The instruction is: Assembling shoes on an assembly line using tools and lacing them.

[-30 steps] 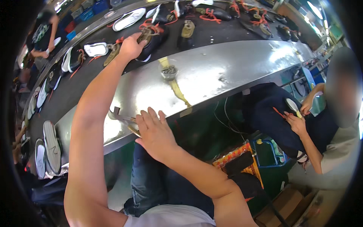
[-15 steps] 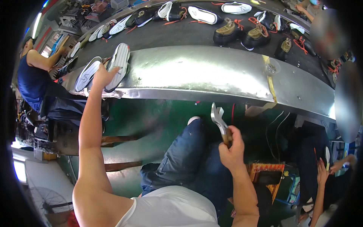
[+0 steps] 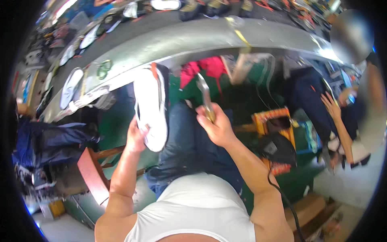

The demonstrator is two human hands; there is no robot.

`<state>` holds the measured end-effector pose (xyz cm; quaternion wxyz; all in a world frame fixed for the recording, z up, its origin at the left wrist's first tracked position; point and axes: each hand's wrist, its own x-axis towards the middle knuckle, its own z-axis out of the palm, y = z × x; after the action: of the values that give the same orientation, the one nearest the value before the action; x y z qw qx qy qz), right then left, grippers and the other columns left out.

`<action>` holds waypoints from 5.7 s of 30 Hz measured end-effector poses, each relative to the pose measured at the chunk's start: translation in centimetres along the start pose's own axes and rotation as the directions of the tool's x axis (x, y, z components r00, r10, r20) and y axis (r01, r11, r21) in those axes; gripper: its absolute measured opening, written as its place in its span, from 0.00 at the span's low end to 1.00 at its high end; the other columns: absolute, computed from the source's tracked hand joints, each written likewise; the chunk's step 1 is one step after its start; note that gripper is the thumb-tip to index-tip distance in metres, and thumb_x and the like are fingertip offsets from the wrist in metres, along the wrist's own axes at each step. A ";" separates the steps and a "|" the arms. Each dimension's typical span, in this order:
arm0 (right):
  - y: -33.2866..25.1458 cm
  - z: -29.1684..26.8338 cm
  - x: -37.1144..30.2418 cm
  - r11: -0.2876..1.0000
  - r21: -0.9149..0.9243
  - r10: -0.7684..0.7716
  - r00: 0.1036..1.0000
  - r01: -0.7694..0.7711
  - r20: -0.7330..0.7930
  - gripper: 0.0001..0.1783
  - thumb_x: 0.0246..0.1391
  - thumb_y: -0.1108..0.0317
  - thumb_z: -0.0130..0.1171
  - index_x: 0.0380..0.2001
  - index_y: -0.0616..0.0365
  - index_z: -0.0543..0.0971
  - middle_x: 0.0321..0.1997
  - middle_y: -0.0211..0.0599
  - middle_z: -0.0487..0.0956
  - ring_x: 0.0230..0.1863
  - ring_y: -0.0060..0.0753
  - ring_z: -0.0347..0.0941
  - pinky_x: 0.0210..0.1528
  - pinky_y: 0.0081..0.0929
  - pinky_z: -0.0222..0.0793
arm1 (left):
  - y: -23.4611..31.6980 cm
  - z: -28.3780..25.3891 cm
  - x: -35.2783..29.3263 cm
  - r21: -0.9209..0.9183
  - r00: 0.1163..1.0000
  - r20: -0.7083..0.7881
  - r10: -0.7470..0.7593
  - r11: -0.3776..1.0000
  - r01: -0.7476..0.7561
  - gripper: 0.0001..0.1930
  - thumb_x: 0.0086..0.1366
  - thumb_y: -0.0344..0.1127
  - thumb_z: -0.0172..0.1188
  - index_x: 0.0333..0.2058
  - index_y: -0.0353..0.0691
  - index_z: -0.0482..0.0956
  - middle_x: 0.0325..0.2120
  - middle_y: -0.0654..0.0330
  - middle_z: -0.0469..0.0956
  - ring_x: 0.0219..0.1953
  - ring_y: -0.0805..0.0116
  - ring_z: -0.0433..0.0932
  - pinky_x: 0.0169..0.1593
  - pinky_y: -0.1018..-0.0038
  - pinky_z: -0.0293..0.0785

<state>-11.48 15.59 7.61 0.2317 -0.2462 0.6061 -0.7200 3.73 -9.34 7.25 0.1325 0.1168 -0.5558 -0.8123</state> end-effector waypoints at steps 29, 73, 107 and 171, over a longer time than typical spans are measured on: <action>-3.2 -2.6 0.1 0.522 -0.842 -0.213 0.977 0.137 0.027 0.14 0.44 0.76 0.59 0.38 0.59 0.73 0.34 0.48 0.79 0.40 0.55 0.76 0.41 0.47 0.71 | -5.7 11.3 1.4 0.462 0.942 0.334 -0.047 0.879 -0.120 0.54 0.56 0.31 0.72 0.71 0.40 0.39 0.60 0.47 0.61 0.62 0.57 0.64 0.63 0.64 0.64; 3.3 -5.4 -5.6 0.750 -0.542 0.503 0.859 -0.380 0.093 0.13 0.63 0.63 0.56 0.31 0.65 0.75 0.22 0.40 0.78 0.21 0.34 0.75 0.28 0.34 0.72 | -10.6 5.9 6.0 0.482 0.960 0.267 -0.087 0.875 -0.055 0.21 0.70 0.36 0.55 0.60 0.39 0.69 0.59 0.55 0.70 0.61 0.62 0.68 0.64 0.71 0.61; 2.3 -4.4 -2.3 0.627 -0.600 0.467 0.856 -0.497 -0.222 0.30 0.52 0.47 0.66 0.38 0.69 0.76 0.35 0.51 0.82 0.41 0.50 0.80 0.47 0.40 0.72 | -12.4 7.3 4.0 0.368 0.906 0.135 -0.401 0.869 0.330 0.30 0.68 0.31 0.55 0.67 0.38 0.60 0.59 0.53 0.72 0.59 0.65 0.71 0.62 0.72 0.65; -0.6 -8.0 -8.3 0.461 -0.886 0.505 0.834 -0.043 0.222 0.30 0.52 0.77 0.56 0.59 0.75 0.65 0.57 0.66 0.71 0.59 0.62 0.68 0.65 0.42 0.62 | -18.2 11.1 -2.9 0.657 0.967 -0.256 -0.013 0.731 0.184 0.27 0.76 0.44 0.36 0.63 0.28 0.63 0.59 0.37 0.68 0.63 0.42 0.66 0.65 0.63 0.63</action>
<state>-10.16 27.02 6.43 0.3318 -0.3841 0.8387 -0.1971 1.16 7.65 -5.73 0.1020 0.2809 -0.7859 -0.5413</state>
